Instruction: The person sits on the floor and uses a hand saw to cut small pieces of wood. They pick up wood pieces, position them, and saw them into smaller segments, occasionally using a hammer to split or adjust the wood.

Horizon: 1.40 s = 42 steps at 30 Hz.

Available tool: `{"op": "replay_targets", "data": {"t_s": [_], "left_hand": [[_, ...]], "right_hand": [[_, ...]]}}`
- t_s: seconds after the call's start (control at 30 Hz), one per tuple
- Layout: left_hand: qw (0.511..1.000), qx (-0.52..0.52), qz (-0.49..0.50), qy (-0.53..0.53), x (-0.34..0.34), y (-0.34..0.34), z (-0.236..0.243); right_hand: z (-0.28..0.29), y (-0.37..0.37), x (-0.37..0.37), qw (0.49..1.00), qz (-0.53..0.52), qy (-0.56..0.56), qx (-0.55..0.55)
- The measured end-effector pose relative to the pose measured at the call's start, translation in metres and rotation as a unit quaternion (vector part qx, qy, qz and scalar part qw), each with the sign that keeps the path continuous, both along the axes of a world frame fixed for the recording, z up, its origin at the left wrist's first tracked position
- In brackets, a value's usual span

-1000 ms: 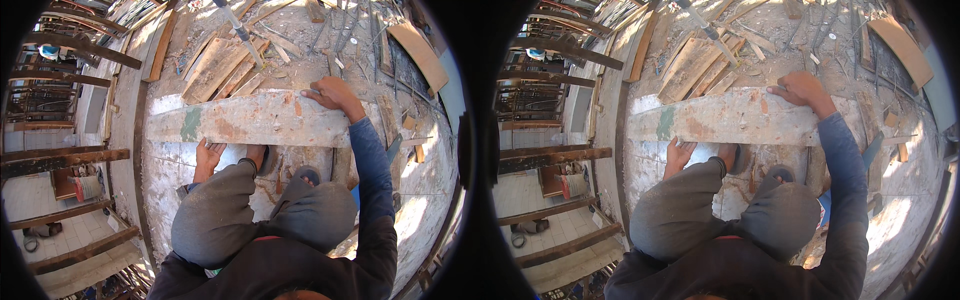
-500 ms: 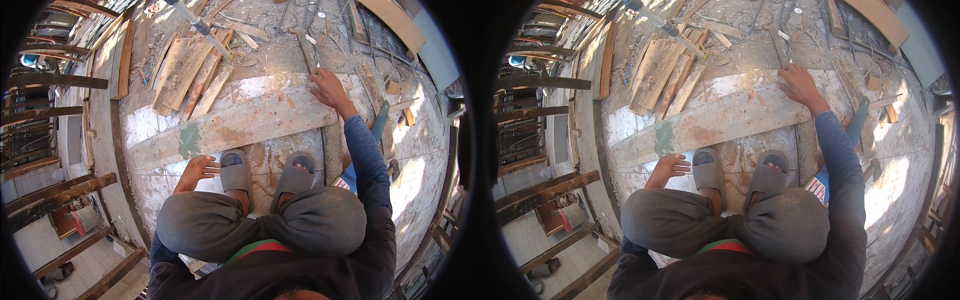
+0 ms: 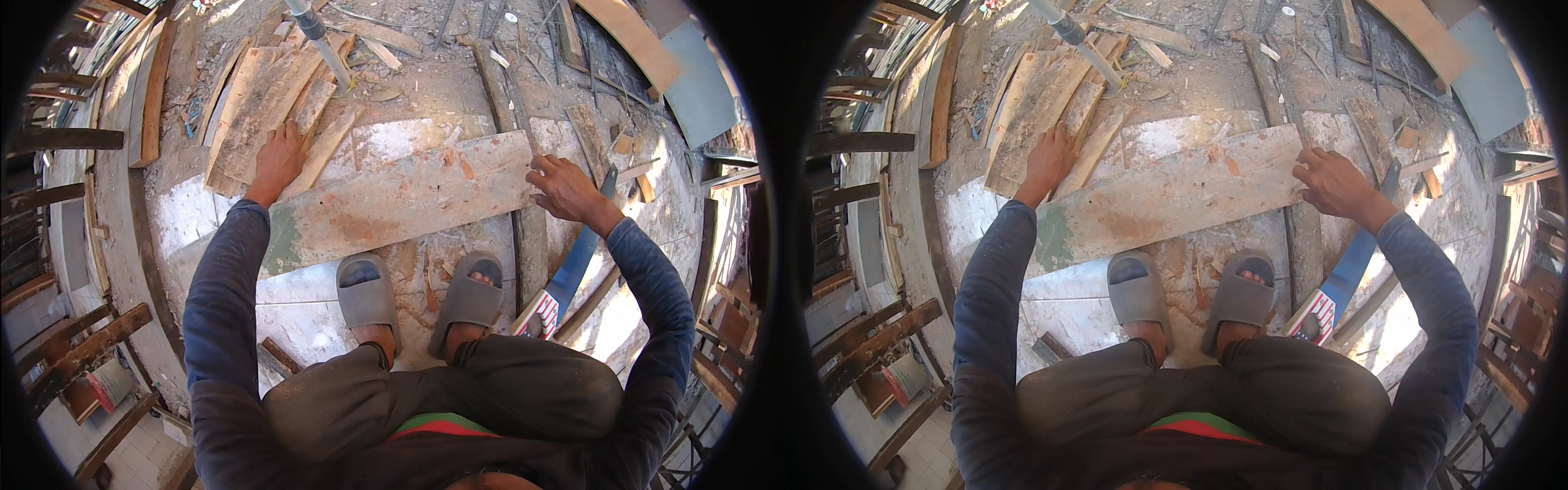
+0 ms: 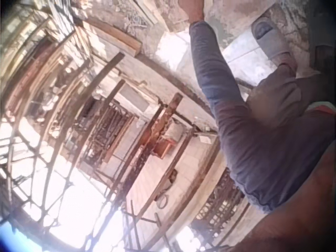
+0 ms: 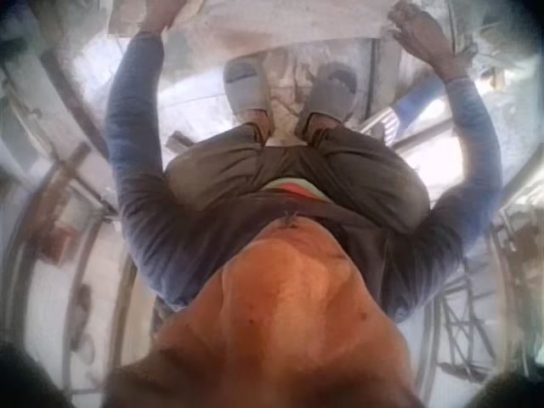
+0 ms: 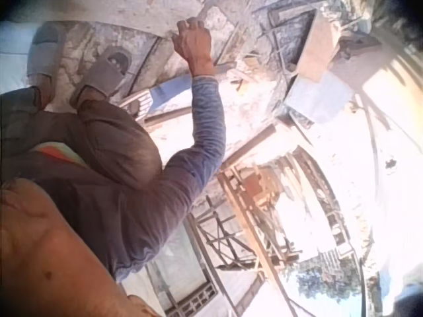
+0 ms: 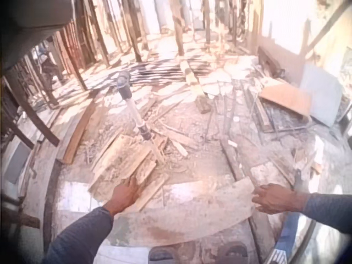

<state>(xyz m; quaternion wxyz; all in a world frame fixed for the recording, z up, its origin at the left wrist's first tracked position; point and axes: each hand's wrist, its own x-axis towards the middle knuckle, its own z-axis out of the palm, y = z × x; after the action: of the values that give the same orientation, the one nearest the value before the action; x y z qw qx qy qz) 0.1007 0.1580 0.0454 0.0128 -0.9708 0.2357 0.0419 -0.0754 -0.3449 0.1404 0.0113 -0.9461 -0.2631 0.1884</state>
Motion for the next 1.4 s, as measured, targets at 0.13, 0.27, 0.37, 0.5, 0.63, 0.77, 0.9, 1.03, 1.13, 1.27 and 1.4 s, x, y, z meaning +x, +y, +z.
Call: {"op": "replay_targets", "data": {"t_s": [0.13, 0.27, 0.37, 0.5, 0.63, 0.77, 0.9, 1.03, 1.13, 1.27, 1.4], "left_hand": [[0.998, -0.011, 0.064, -0.004, 0.002, -0.001, -0.020], [0.984, -0.155, 0.015, -0.090, 0.017, 0.002, 0.020], [0.969, -0.238, -0.048, -0.043, 0.013, -0.009, 0.052], [0.956, -0.235, -0.177, 0.018, -0.030, -0.048, 0.059], [0.934, -0.222, -0.267, 0.079, -0.064, -0.117, 0.047], [0.928, -0.220, -0.277, 0.114, -0.092, -0.184, 0.024], [0.929, -0.270, -0.236, 0.091, -0.093, -0.205, 0.009], [0.935, -0.281, -0.193, 0.102, -0.079, -0.150, -0.005], [0.941, -0.280, -0.158, 0.105, -0.079, -0.092, -0.014], [0.942, -0.288, -0.123, 0.122, -0.093, -0.051, -0.022], [0.930, -0.328, -0.107, 0.126, -0.100, -0.044, -0.024]], "right_hand": [[-0.029, 0.020, -0.020, 0.996, -0.048, -0.030, 0.072], [-0.048, 0.039, -0.030, 0.992, -0.084, -0.081, 0.050], [-0.054, 0.043, -0.028, 0.987, -0.122, -0.082, 0.058], [-0.059, 0.031, -0.019, 0.985, -0.140, -0.071, 0.070], [-0.062, 0.008, -0.019, 0.964, -0.213, -0.124, 0.104], [-0.068, 0.002, -0.025, 0.912, -0.363, -0.141, 0.132], [-0.075, 0.014, -0.033, 0.854, -0.429, -0.179, 0.232], [-0.079, 0.027, -0.042, 0.892, -0.365, -0.207, 0.168], [-0.079, 0.028, -0.040, 0.909, -0.352, -0.172, 0.141], [-0.079, 0.024, -0.027, 0.908, -0.374, -0.143, 0.127], [-0.077, 0.020, -0.016, 0.919, -0.360, -0.124, 0.101]]}}
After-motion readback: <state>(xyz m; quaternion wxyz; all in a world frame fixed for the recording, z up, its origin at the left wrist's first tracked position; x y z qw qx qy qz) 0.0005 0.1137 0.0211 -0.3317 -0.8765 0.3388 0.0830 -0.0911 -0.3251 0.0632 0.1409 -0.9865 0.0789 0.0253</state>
